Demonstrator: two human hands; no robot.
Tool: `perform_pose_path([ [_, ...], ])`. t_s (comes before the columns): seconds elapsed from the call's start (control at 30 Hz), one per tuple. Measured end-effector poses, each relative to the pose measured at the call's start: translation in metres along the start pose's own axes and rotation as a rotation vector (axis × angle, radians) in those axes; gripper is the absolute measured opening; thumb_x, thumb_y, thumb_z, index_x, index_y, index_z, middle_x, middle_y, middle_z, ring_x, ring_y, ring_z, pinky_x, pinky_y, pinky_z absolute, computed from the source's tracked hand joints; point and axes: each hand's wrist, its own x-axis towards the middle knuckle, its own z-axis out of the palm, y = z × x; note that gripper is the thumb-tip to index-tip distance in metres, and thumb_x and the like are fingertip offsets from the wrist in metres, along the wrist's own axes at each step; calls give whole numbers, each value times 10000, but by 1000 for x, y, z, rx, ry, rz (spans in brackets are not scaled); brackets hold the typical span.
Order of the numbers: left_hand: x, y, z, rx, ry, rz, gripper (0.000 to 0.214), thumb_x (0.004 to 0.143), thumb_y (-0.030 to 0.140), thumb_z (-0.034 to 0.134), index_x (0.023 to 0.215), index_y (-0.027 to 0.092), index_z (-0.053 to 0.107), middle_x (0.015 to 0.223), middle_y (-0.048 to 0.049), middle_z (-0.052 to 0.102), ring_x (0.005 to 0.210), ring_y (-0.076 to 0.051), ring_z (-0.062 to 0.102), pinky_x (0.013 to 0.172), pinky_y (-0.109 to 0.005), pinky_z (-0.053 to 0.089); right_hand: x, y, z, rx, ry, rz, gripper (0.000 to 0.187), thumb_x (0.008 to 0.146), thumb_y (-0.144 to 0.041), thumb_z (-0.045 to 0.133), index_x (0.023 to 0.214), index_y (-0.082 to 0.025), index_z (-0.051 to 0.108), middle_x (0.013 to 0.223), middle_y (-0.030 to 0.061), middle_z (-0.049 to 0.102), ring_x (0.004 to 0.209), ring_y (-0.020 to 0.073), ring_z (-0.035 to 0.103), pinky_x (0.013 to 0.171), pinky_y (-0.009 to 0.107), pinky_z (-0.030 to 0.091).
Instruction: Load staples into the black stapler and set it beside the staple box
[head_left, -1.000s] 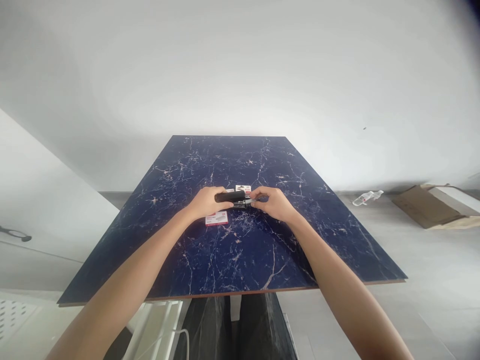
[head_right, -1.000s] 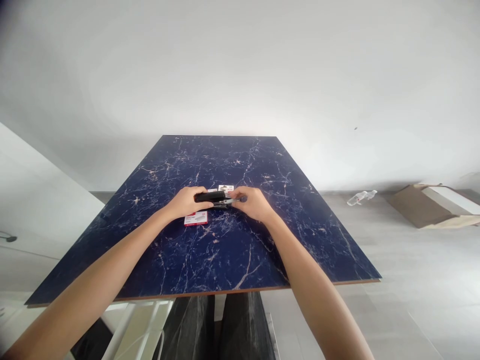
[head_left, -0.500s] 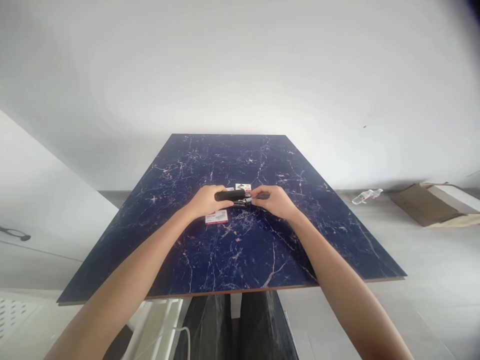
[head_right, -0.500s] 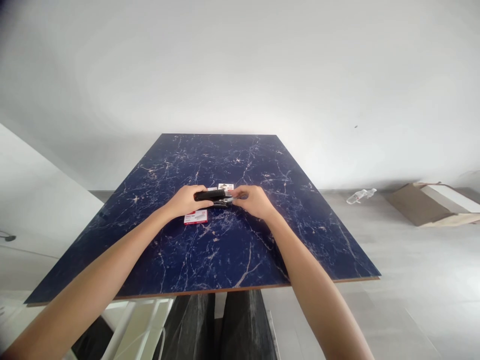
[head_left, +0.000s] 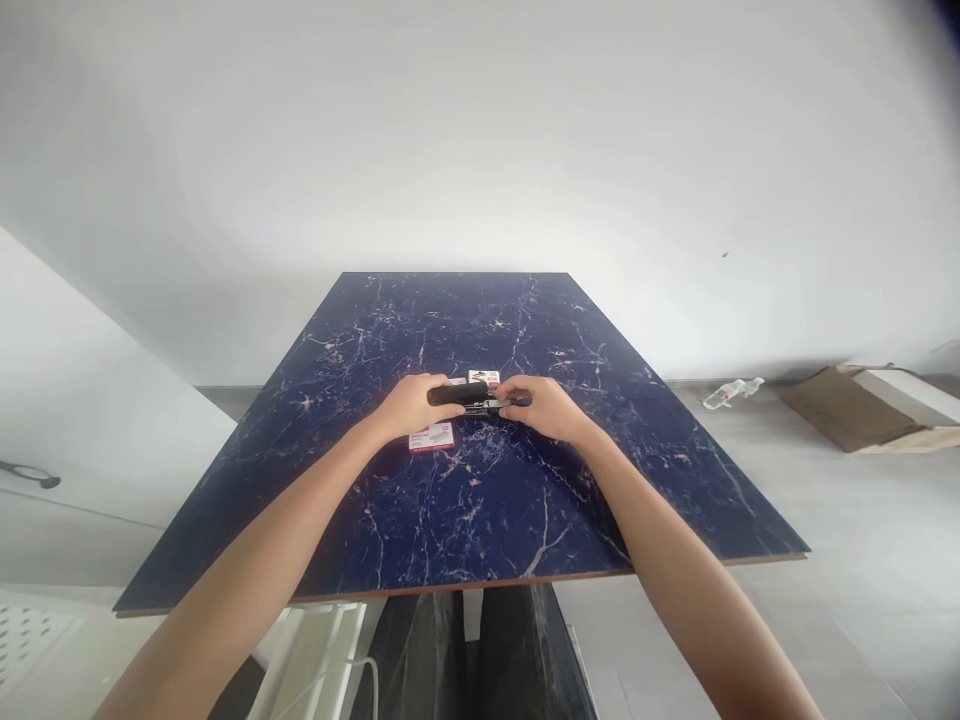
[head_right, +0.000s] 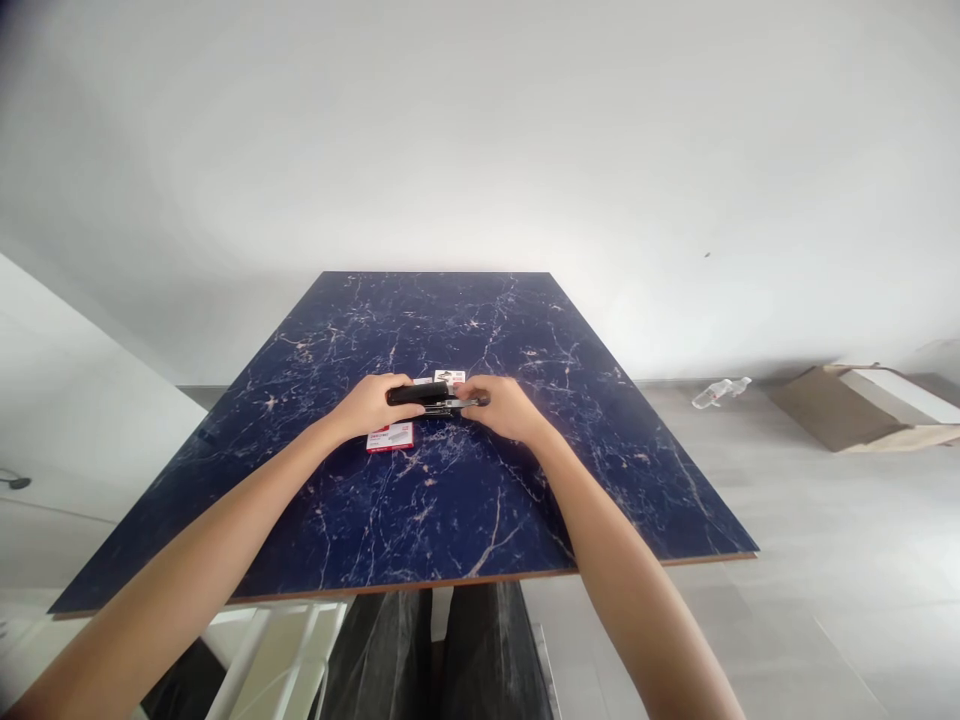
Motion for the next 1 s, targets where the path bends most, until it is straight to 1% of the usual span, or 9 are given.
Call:
perform_pose_path([
  [0.13, -2, -2, -9, -1, -74, 6, 382, 813, 532, 675, 1031, 219, 695, 936, -67, 713, 733, -205, 645, 593, -281, 404, -1, -2, -9, 7, 25, 31, 218, 770, -359, 723, 960, -255, 741, 1025, 29, 747, 884, 213, 691, 830, 354, 546],
  [0.2, -3, -5, -18, 20, -94, 32, 419, 787, 520, 700, 1095, 237, 697, 1014, -74, 712, 830, -227, 660, 641, -287, 426, -3, -4, -16, -80, 74, 58, 235, 809, -458, 679, 874, -240, 740, 871, 28, 742, 762, 200, 671, 711, 320, 521],
  [0.33, -7, -14, -33, 59, -124, -7, 467, 726, 500, 742, 1122, 255, 701, 1089, -74, 698, 932, -254, 658, 681, -288, 438, -9, -12, -29, -247, 27, 110, 450, 860, -627, 571, 715, -223, 707, 626, 13, 655, 540, 154, 546, 538, 288, 402],
  [0.47, -7, -17, -37, 39, -190, -98, 393, 715, 512, 735, 995, 236, 707, 981, -57, 712, 816, -234, 665, 628, -287, 422, -13, -17, -36, -291, 41, 205, 493, 903, -638, 514, 711, -209, 663, 677, 33, 682, 549, 154, 559, 547, 285, 402],
  [0.53, -7, -16, -36, 45, -180, -111, 376, 703, 513, 742, 954, 234, 706, 960, -53, 708, 798, -233, 661, 622, -291, 417, -13, -19, -35, -254, -36, 249, 444, 920, -598, 516, 765, -209, 666, 763, 50, 719, 610, 166, 612, 584, 283, 439],
  [0.63, -5, -15, -35, 39, -166, -118, 361, 689, 512, 749, 909, 229, 703, 944, -54, 695, 774, -231, 652, 618, -297, 416, -12, -24, -27, -154, -132, 282, 351, 933, -546, 521, 902, -222, 655, 896, 57, 750, 672, 173, 652, 600, 275, 462],
  [0.77, -5, -14, -35, 35, -179, -82, 332, 712, 505, 735, 882, 223, 695, 914, -50, 679, 750, -217, 639, 623, -298, 411, -10, -31, -8, -133, -104, 282, 272, 934, -472, 528, 1046, -230, 584, 902, 38, 755, 672, 175, 657, 608, 267, 454],
  [0.9, -5, -13, -35, 82, -168, -37, 300, 719, 478, 735, 864, 219, 696, 888, -40, 666, 727, -206, 622, 612, -294, 386, -12, -41, 15, -406, 16, 123, 314, 893, -265, 503, 1199, -191, 507, 754, 21, 722, 665, 207, 646, 653, 280, 422],
  [1.0, -4, -12, -34, 80, -171, -18, 271, 720, 460, 730, 833, 218, 686, 848, -25, 652, 699, -194, 612, 598, -287, 373, -17, -52, 33, -666, 45, -23, 390, 876, -211, 443, 1257, -134, 460, 738, 61, 703, 644, 242, 637, 636, 301, 400],
])
